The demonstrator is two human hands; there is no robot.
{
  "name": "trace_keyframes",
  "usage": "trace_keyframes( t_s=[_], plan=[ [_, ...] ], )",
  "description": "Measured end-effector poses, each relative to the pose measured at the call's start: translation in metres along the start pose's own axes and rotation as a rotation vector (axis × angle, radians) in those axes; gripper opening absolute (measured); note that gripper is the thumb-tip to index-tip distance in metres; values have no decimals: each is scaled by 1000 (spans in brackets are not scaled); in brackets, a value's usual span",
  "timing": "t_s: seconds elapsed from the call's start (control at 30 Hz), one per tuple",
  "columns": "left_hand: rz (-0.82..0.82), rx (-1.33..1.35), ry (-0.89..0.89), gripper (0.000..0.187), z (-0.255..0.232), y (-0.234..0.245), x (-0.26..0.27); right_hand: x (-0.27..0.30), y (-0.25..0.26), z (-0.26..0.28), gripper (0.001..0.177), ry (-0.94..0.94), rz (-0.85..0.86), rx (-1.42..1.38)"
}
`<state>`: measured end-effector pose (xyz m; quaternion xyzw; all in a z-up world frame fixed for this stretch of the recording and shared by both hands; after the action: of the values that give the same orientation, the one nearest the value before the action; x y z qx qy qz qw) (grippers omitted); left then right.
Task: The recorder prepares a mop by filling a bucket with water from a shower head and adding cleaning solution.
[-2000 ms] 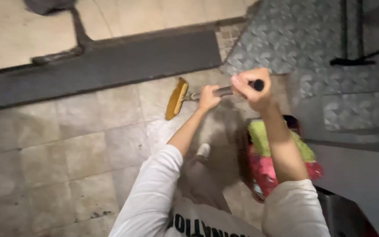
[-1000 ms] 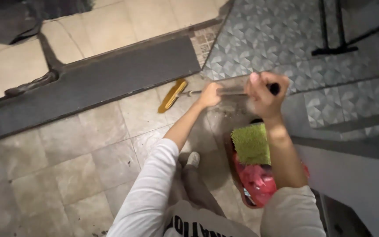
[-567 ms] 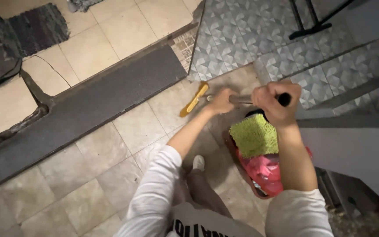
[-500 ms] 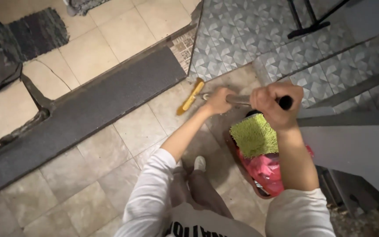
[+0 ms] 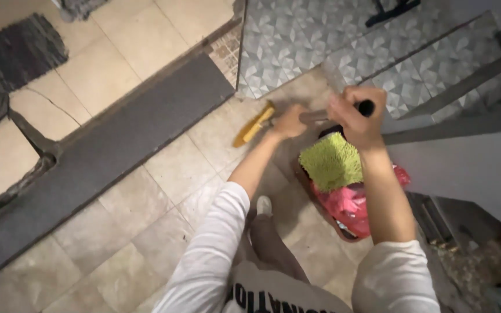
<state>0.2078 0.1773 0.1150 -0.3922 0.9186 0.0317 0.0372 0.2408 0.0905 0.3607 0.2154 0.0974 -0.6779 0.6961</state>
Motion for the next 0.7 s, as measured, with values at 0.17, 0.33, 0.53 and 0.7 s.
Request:
trace_keyframes(
  t_s=[0.17,0.33,0.53,0.7],
  plan=[
    [-185,-255,-183,13,-42,15,22,-7,-18,49,44,82,87,-239],
    [-400,-306,-213,40,43,42,22,-12,-23,24,43,62,103,-150],
    [-731,-280,-189,30,54,19,-1,-24,-7,-10,47,-94,112,38],
    [-447,-145,-324,16,39,-10,-38,-22,-13,-23,47,-10,386,299]
  ],
)
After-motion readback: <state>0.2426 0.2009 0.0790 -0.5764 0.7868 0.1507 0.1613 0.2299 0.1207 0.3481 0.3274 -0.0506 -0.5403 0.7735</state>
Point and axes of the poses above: each hand's wrist, its own x-axis away from the middle knuckle, its own y-axis out of the back of the hand, z = x × y, the point moved 7 cm from there along -x, towards the middle knuckle
